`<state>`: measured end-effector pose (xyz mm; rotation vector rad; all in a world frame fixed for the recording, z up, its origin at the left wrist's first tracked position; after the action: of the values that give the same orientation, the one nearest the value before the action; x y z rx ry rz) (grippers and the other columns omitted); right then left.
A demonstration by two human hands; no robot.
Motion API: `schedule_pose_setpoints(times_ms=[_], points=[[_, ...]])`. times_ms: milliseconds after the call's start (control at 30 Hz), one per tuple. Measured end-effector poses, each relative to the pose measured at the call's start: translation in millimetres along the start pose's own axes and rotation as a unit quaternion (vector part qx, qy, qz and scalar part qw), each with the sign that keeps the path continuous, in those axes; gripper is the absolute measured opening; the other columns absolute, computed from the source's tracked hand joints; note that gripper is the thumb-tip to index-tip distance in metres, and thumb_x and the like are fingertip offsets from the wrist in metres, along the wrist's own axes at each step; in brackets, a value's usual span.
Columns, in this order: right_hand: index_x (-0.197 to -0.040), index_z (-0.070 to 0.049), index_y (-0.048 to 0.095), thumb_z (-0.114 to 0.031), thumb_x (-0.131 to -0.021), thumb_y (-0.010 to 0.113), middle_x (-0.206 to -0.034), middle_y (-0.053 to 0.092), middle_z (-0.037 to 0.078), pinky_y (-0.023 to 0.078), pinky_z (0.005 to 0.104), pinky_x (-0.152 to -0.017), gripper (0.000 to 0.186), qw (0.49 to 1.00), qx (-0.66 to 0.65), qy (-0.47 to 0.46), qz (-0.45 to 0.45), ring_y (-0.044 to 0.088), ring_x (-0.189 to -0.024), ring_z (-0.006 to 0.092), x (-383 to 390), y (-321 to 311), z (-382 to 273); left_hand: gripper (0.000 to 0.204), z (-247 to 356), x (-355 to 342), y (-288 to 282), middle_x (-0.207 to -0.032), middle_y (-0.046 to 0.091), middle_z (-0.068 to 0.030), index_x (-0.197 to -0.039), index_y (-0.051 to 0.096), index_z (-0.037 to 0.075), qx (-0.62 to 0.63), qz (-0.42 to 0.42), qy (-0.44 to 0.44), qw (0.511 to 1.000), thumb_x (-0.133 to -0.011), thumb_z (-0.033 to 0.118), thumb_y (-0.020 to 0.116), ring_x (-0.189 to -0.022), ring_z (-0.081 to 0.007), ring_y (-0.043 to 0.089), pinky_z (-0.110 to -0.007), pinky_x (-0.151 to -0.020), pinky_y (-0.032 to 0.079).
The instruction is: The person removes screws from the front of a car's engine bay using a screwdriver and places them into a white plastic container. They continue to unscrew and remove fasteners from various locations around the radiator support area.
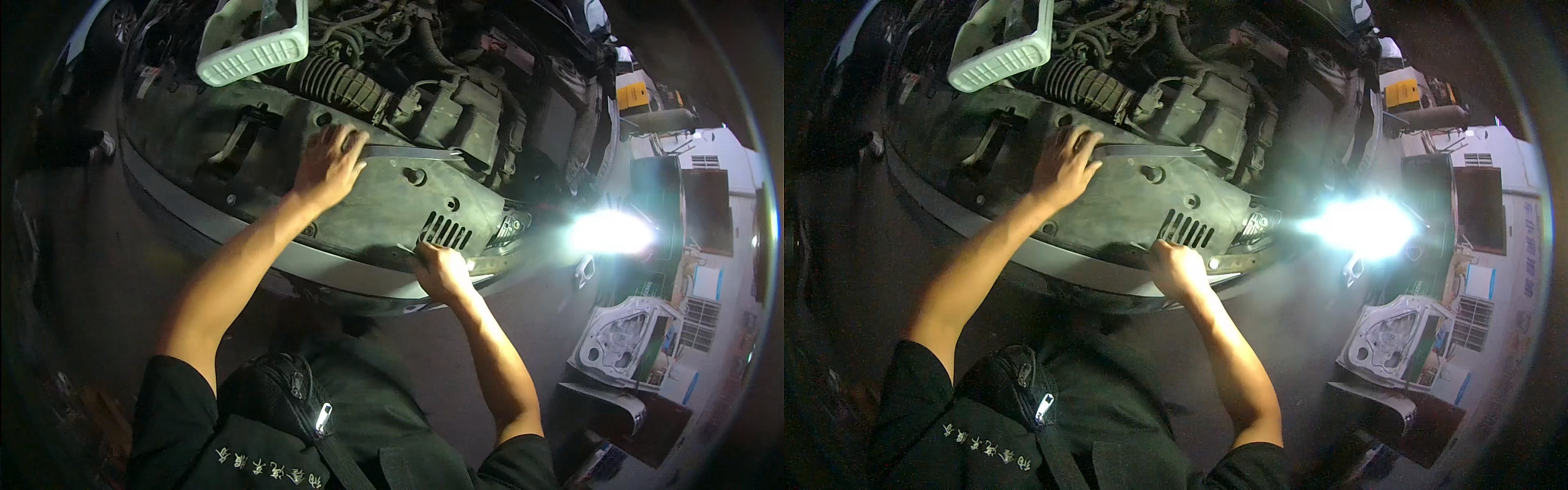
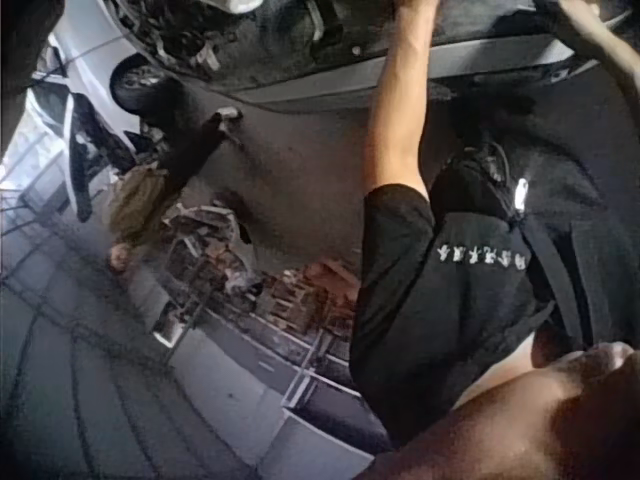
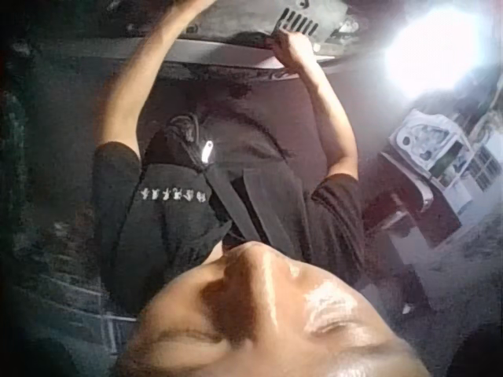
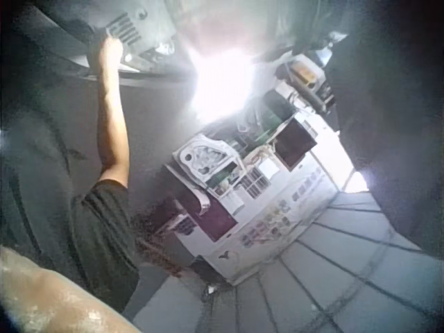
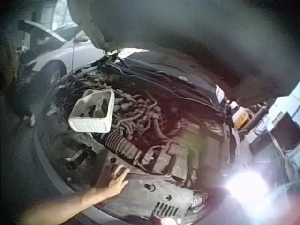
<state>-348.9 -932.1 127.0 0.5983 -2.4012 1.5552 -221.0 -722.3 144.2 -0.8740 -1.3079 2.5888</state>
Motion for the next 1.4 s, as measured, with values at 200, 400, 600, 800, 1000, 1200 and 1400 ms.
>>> schedule_pose_setpoints(times_ms=[200, 400, 600, 800, 1000, 1200, 1400], points=[[-0.081, -0.002, 0.061, -0.027, -0.083, 0.063, -0.073, 0.063, 0.019, 0.05, 0.0466, -0.066, 0.025, 0.997, 0.061, -0.025, -0.031, 0.063, -0.073, 0.0388, -8.1, -0.7, -15.3, 0.013, 51.2, 96.0, 29.0, -0.081, 0.06, -0.0086, -0.089, 0.071, 0.007, 0.143, -0.178, 0.052, 0.972, -0.084, 0.01, 0.06, -0.085, -0.0253, 0.057, -0.038, -0.074, 0.045], [-0.079, -0.002, 0.064, -0.028, -0.082, 0.062, -0.07, 0.064, 0.02, 0.051, 0.0463, -0.067, 0.027, 0.984, 0.142, -0.018, -0.109, 0.065, -0.072, 0.0381, -29.7, 0.9, -33.7, 0.015, 47.6, 109.4, 23.7, -0.086, 0.06, -0.0077, -0.082, 0.073, 0.008, 0.141, -0.207, 0.036, 0.967, -0.079, 0.007, 0.058, -0.091, -0.0252, 0.056, -0.039, -0.08, 0.043], [-0.078, 0.002, 0.068, -0.029, -0.081, 0.059, -0.077, 0.065, 0.024, 0.051, 0.0463, -0.072, 0.032, 0.968, 0.141, 0.042, -0.205, 0.065, -0.079, 0.0401, -46.6, 7.8, -23.1, 0.015, 44.3, 114.3, 25.1, -0.087, 0.058, -0.0061, -0.084, 0.074, 0.011, 0.161, -0.2, 0.056, 0.965, -0.081, 0.015, 0.06, -0.091, -0.0235, 0.054, -0.039, -0.082, 0.042], [-0.081, 0.004, 0.067, -0.031, -0.083, 0.06, -0.075, 0.064, 0.025, 0.048, 0.0456, -0.07, 0.036, 0.966, 0.047, 0.058, -0.247, 0.063, -0.074, 0.0401, -47.7, 5.2, -24.5, 0.014, 40.2, 121.9, 35.0, -0.088, 0.06, -0.0041, -0.078, 0.074, 0.013, 0.133, -0.213, 0.066, 0.966, -0.082, 0.019, 0.061, -0.092, -0.0209, 0.054, -0.037, -0.082, 0.042], [-0.077, 0.003, 0.065, -0.03, -0.085, 0.058, -0.071, 0.064, 0.023, 0.051, 0.0461, -0.065, 0.034, 0.979, 0.147, 0.08, -0.116, 0.065, -0.072, 0.0397, -37.8, 11.6, -29.8, 0.015, 37.9, 122.5, 33.1, -0.087, 0.06, -0.0029, -0.072, 0.072, 0.013, 0.158, -0.192, 0.06, 0.967, -0.081, 0.019, 0.061, -0.092, -0.0202, 0.055, -0.036, -0.082, 0.042], [-0.078, 0.0, 0.063, -0.022, -0.086, 0.054, -0.073, 0.066, 0.021, 0.054, 0.0466, -0.064, 0.025, 0.963, 0.25, 0.087, -0.056, 0.067, -0.068, 0.0379, -19.8, 17.3, -49.1, 0.015, 38.4, 121.9, 28.9, -0.086, 0.059, -0.0031, -0.073, 0.072, 0.012, 0.185, -0.188, 0.054, 0.963, -0.08, 0.018, 0.059, -0.092, -0.0203, 0.055, -0.036, -0.083, 0.042], [-0.072, 0.001, 0.063, -0.019, -0.09, 0.047, -0.073, 0.065, 0.022, 0.053, 0.0474, -0.064, 0.032, 0.96, 0.246, 0.05, -0.12, 0.066, -0.066, 0.04, -25.8, 16.7, -54.3, 0.015, 35.8, 122.6, 28.8, -0.087, 0.059, -0.0042, -0.076, 0.072, 0.011, 0.205, -0.181, 0.045, 0.961, -0.08, 0.017, 0.058, -0.094, -0.0209, 0.056, -0.036, -0.086, 0.042]])
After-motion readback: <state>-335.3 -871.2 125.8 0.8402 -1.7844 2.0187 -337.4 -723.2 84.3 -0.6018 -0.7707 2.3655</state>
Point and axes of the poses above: each hand's wrist, its own x-axis away from the middle knuckle, its own y-axis out of the palm, z = x × y, the point moved 5 cm from there along -x, towards the middle knuckle
